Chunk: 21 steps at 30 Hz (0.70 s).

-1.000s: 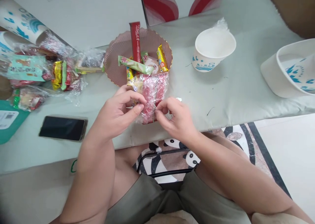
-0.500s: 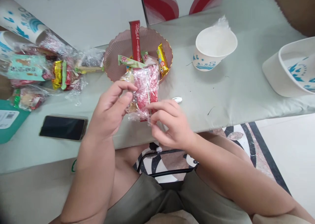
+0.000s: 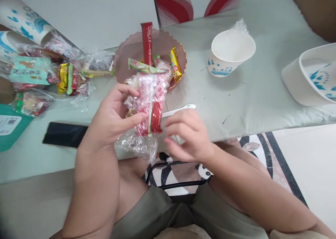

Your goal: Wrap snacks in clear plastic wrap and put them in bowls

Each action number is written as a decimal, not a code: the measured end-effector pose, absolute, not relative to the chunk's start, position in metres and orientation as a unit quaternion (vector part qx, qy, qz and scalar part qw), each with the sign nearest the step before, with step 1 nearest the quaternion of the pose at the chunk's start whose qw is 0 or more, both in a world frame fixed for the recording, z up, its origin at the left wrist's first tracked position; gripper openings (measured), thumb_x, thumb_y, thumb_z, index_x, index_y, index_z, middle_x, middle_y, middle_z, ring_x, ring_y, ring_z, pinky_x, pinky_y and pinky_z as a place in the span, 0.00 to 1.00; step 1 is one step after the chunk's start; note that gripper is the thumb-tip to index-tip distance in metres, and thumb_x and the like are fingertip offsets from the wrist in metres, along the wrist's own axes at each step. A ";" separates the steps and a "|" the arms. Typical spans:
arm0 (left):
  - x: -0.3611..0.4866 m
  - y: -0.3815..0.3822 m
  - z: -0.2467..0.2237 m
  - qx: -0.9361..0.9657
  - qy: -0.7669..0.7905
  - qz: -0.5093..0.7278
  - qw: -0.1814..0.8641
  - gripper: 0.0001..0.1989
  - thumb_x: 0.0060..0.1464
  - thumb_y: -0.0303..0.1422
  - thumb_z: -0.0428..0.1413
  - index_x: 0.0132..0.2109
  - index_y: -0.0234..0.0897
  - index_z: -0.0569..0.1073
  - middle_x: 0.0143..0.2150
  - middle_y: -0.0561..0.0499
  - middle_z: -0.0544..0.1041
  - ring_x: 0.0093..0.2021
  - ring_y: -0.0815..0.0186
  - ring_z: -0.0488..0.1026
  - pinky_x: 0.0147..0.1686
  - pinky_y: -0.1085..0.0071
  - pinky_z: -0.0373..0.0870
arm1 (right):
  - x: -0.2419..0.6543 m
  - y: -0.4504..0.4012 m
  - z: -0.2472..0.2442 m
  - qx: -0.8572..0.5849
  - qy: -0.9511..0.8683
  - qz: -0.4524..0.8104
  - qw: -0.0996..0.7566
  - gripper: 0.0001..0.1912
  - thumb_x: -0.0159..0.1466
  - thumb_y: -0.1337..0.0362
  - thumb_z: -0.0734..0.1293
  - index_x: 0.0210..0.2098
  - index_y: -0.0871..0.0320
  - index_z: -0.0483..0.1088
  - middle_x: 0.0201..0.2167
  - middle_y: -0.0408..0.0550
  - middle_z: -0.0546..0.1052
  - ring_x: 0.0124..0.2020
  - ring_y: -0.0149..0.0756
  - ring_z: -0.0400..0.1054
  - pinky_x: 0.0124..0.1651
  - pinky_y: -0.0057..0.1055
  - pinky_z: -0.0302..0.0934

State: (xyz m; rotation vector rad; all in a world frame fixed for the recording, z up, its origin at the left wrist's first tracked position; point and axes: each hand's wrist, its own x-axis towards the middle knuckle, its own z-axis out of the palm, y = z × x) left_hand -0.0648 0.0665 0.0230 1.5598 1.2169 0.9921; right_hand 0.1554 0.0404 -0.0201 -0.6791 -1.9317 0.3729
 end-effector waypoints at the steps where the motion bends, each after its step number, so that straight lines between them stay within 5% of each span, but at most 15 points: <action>1: -0.065 0.065 0.025 0.642 0.480 0.374 0.467 0.21 0.49 0.28 0.64 0.49 0.44 0.68 0.52 0.50 0.72 0.41 0.68 0.71 0.35 0.72 0.69 | 0.158 0.043 -0.020 -0.323 -0.778 0.139 0.520 0.03 0.66 0.63 0.67 0.39 0.51 0.67 0.38 0.48 0.78 0.40 0.41 0.72 0.43 0.41 0.65; 5: -0.059 0.058 0.031 0.655 0.450 0.307 0.524 0.28 0.50 0.27 0.63 0.57 0.48 0.65 0.58 0.49 0.74 0.46 0.65 0.77 0.41 0.70 0.76 | 0.166 0.052 -0.022 -0.400 -0.776 0.082 0.480 0.13 0.65 0.54 0.71 0.46 0.50 0.69 0.48 0.53 0.76 0.50 0.47 0.72 0.52 0.47 0.67; 7: -0.056 0.057 0.031 0.653 0.450 0.295 0.533 0.30 0.51 0.27 0.63 0.59 0.48 0.64 0.58 0.48 0.74 0.45 0.66 0.78 0.40 0.71 0.77 | 0.167 0.055 -0.025 -0.409 -0.787 0.077 0.456 0.08 0.66 0.58 0.71 0.43 0.50 0.70 0.49 0.51 0.76 0.51 0.46 0.73 0.53 0.48 0.66; 12: -0.056 0.058 0.030 0.667 0.446 0.265 0.535 0.32 0.51 0.28 0.63 0.61 0.48 0.63 0.61 0.48 0.72 0.47 0.65 0.77 0.43 0.69 0.76 | 0.169 0.059 -0.029 -0.414 -0.750 0.113 0.504 0.05 0.67 0.68 0.67 0.36 0.52 0.68 0.42 0.47 0.78 0.45 0.41 0.75 0.51 0.44 0.67; 17: -0.060 0.059 0.031 0.670 0.470 0.217 0.532 0.34 0.50 0.29 0.64 0.62 0.47 0.62 0.60 0.47 0.71 0.52 0.62 0.74 0.53 0.65 0.74 | 0.172 0.060 -0.030 -0.444 -0.665 0.218 0.560 0.05 0.69 0.65 0.65 0.35 0.53 0.66 0.38 0.47 0.79 0.43 0.40 0.75 0.48 0.42 0.66; 21: -0.065 0.061 0.030 0.676 0.471 0.185 0.536 0.35 0.49 0.30 0.64 0.62 0.47 0.62 0.61 0.47 0.69 0.53 0.61 0.73 0.49 0.66 0.74 | 0.173 0.066 -0.032 -0.494 -0.567 0.291 0.592 0.08 0.70 0.61 0.64 0.33 0.53 0.66 0.34 0.46 0.76 0.37 0.36 0.71 0.42 0.37 0.64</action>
